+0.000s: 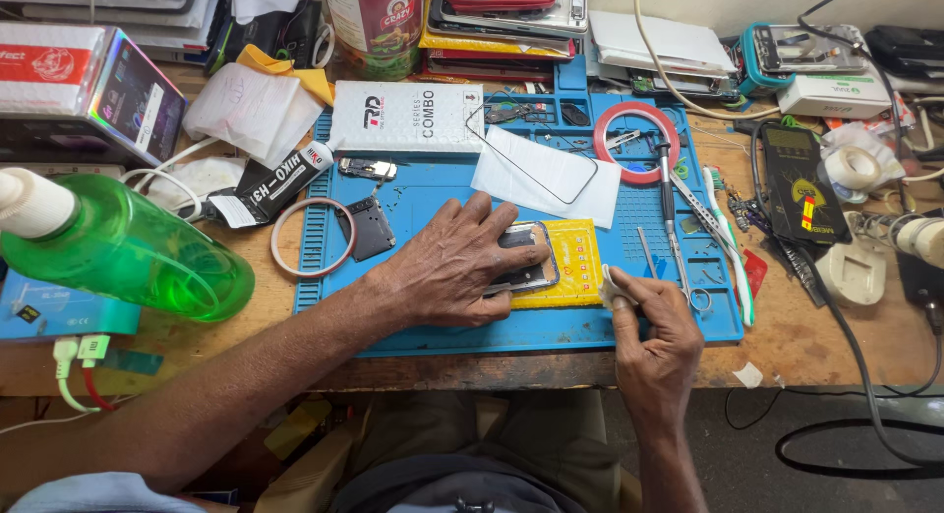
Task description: The person cleans the back of a disassembled mobile phone using a cloth and a metal tool. They wipe the surface repeatedly and scrape along the edges to remove residue.
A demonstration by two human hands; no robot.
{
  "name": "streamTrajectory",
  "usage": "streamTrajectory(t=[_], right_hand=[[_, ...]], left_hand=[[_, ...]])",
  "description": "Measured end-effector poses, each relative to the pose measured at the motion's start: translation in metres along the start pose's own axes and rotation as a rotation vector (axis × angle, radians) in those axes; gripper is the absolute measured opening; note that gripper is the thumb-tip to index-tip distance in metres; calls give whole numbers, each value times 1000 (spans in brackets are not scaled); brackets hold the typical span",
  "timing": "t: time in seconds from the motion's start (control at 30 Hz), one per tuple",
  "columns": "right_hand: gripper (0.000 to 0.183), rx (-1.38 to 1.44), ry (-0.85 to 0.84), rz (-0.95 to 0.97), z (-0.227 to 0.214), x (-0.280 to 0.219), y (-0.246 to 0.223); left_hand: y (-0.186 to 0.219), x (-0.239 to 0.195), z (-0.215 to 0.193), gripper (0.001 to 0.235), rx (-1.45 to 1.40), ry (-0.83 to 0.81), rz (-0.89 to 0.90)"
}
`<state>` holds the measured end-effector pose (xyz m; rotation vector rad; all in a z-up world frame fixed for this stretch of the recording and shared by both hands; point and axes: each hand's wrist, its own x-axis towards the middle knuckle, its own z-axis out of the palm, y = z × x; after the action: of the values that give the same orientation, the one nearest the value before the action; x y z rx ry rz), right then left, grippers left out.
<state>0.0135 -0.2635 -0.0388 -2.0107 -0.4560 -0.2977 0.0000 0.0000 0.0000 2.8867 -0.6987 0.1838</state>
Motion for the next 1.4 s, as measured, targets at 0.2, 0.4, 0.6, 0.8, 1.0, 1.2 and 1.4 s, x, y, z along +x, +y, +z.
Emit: streamTrajectory(t=[0.2, 0.4, 0.6, 0.8, 1.0, 1.2, 1.4], right_hand=[[36, -259, -194, -149, 8, 10, -16], [41, -491, -294, -401, 18, 22, -33], [44, -588, -349, -502, 21, 25, -32], [44, -590, -364, -498, 25, 30, -37], [43, -574, -381, -469, 22, 27, -39], [47, -605, -377, -523, 26, 32, -45], [51, -638, -368, -478, 29, 26, -50]], left_hand=[[-2, -4, 2, 57, -12, 113, 53], [-3, -4, 2, 56, -53, 84, 30], [-3, -6, 2, 56, -72, 112, 39], [-2, -6, 5, 54, -93, 125, 35], [-4, -8, 4, 59, -87, 150, 57], [-5, -4, 1, 63, -87, 151, 37], [-6, -6, 3, 67, -88, 132, 38]])
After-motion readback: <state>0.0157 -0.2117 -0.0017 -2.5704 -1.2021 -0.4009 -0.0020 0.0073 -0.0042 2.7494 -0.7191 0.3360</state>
